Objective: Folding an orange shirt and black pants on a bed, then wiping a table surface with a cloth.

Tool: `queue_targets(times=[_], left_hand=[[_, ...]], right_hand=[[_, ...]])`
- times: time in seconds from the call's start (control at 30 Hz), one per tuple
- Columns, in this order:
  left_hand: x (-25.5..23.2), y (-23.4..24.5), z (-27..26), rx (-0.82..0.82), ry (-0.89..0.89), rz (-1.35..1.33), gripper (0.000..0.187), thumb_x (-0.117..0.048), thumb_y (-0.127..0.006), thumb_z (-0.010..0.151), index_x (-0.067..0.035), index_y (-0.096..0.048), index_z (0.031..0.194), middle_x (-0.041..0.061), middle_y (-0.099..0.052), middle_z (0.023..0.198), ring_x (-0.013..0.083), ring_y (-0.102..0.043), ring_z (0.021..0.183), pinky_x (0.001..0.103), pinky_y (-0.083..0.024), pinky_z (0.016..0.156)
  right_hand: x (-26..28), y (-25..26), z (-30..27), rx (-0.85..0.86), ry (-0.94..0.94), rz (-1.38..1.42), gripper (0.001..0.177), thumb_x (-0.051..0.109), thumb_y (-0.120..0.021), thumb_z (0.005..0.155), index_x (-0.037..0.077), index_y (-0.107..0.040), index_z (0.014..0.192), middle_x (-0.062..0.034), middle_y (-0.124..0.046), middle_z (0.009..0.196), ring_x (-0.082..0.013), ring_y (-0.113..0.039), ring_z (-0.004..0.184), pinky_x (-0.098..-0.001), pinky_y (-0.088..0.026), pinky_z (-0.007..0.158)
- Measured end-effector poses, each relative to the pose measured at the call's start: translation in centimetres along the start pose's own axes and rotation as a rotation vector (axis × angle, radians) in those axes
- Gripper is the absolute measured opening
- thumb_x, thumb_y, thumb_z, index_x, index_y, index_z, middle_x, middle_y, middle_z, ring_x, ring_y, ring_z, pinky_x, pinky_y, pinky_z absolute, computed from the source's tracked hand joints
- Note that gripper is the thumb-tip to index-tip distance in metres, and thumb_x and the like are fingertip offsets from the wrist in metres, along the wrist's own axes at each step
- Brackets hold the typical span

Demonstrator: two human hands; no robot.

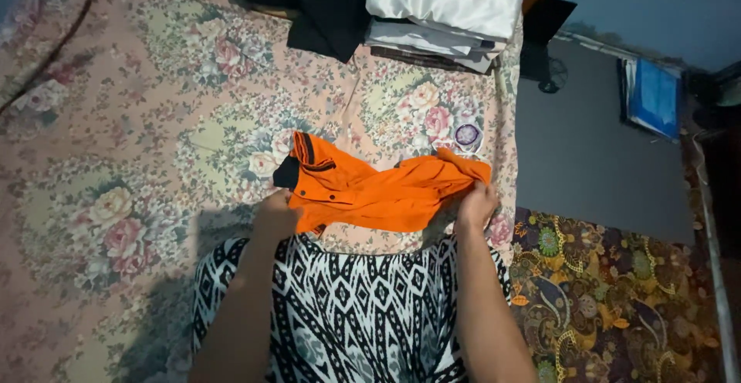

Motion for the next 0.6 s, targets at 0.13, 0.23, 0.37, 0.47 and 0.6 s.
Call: queue_targets(times=[0.13,0.23,0.37,0.47,0.6], left_hand=[[3.7,-4.9,4.8,-0.026,-0.322,0.569,0.018,-0.027,-0.052,0.107,-0.015,-0.065,0.110,0.007,-0.067,0.109,0.0222,-0.066,0.102,0.036,-0.054,0.089],[-1.7,0.9,1.1,-0.364,-0.650,0.398,0.019,-0.012,-0.061,0.096,-0.013,-0.065,0.114,0.014,-0.067,0.120,0.0302,-0.068,0.107,0.041,-0.058,0.089],[-3.3,7.2,-2.0,-0.072,-0.257,-1.303,0.030,-0.016,-0.059,0.093,-0.011,-0.063,0.123,0.014,-0.067,0.123,0.0280,-0.070,0.103,0.041,-0.061,0.079],[-2.5,3.7,-1.0,0.178,-0.030,-1.640,0.033,-0.022,-0.061,0.094,-0.011,-0.062,0.125,0.011,-0.070,0.116,0.0267,-0.071,0.097,0.041,-0.059,0.072],[-1.9,3.4,-1.5,0.078,0.021,-1.254,0.039,-0.018,-0.072,0.087,-0.010,-0.063,0.124,0.007,-0.071,0.108,0.0234,-0.070,0.093,0.040,-0.058,0.076]], right_hand=[[0.0,-0.8,-0.7,0.031,-0.249,0.240,0.017,0.012,-0.053,0.099,0.008,-0.070,0.103,-0.0028,-0.072,0.105,-0.0142,-0.066,0.091,-0.0277,-0.052,0.081],[1.7,-0.8,0.1,0.065,-0.180,0.596,0.014,0.009,-0.056,0.100,0.005,-0.068,0.107,-0.0074,-0.070,0.105,-0.0191,-0.068,0.094,-0.0339,-0.057,0.084],[7.3,-2.5,-3.2,0.299,-0.248,0.456,0.036,0.017,-0.059,0.107,0.015,-0.047,0.141,-0.0126,-0.058,0.117,-0.0203,-0.056,0.089,-0.0369,-0.046,0.076],[2.3,-5.4,-4.0,0.522,-0.174,0.017,0.074,0.017,-0.071,0.092,0.018,-0.028,0.153,-0.0144,-0.055,0.135,-0.0206,-0.059,0.107,-0.0364,-0.051,0.089],[-2.1,-8.0,-4.4,0.678,0.024,-0.245,0.087,0.019,-0.095,0.073,0.000,-0.042,0.141,-0.0169,-0.065,0.127,-0.0228,-0.066,0.111,-0.0324,-0.055,0.093]])
Point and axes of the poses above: each hand's wrist, its own z-axis towards the middle knuckle, its own y-axis out of the back of the hand, x = y × z, the point moved 10 cm from there along z, towards the middle knuckle
